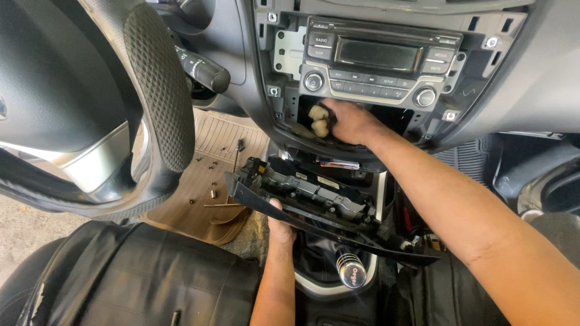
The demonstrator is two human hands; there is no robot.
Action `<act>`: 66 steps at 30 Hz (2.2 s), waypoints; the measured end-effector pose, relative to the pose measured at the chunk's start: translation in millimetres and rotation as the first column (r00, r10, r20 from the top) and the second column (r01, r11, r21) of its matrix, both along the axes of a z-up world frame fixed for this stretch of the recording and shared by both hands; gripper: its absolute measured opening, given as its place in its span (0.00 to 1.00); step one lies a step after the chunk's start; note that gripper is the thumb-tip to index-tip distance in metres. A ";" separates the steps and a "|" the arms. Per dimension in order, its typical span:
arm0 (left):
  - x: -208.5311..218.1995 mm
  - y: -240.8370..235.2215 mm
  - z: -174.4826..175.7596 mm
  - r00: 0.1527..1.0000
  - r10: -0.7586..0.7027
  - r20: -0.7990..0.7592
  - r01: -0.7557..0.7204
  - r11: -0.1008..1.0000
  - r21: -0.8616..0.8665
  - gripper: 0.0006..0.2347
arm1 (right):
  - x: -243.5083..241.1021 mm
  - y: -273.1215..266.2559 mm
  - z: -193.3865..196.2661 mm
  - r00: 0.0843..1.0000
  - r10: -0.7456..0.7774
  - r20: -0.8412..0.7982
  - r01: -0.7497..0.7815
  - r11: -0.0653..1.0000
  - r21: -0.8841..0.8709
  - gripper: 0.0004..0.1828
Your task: The person installs a car stereo unit into the dashboard. They connect wiring harnesses, align the unit within the mounting bracket, and secure the surrounding trim panels. The person uses a screwdriver to fasten screws and ensures the trim pieces snap into place.
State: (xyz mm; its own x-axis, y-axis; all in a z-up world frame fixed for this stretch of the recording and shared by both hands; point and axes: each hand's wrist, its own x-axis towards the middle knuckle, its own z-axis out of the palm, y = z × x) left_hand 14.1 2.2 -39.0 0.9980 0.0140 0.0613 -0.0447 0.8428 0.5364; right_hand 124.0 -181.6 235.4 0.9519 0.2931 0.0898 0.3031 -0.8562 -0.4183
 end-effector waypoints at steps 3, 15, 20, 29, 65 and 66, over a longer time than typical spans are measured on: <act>-4.5 -0.5 9.8 1.000 0.017 0.024 -0.017 1.000 -0.020 0.36 | -4.4 1.6 3.5 0.999 0.028 -0.021 -0.028 0.999 0.035 0.31; 4.5 -2.2 -13.3 0.996 -0.004 0.086 0.007 1.000 -0.030 0.35 | 3.9 -4.4 -3.3 0.997 0.075 0.023 -0.075 0.997 0.019 0.23; 2.2 -3.2 -14.0 0.998 0.054 -0.032 -0.056 0.995 -0.078 0.33 | -12.4 -9.1 0.9 0.995 0.099 0.032 -0.102 0.988 0.117 0.30; -71.8 -25.9 197.0 0.980 0.195 0.043 -0.199 0.960 0.199 0.38 | -144.2 -88.4 97.0 0.870 0.340 -0.357 -0.182 0.895 0.408 0.47; -228.2 -315.1 223.3 0.828 -0.515 -0.224 -0.297 -0.741 0.602 0.38 | -302.4 -438.4 269.7 0.936 -0.027 0.351 0.001 0.997 0.075 0.24; -216.2 -316.4 225.0 0.798 -0.533 -0.281 -0.307 -0.761 0.572 0.37 | -287.1 -447.0 256.2 0.961 -0.027 0.276 -0.007 0.992 0.123 0.25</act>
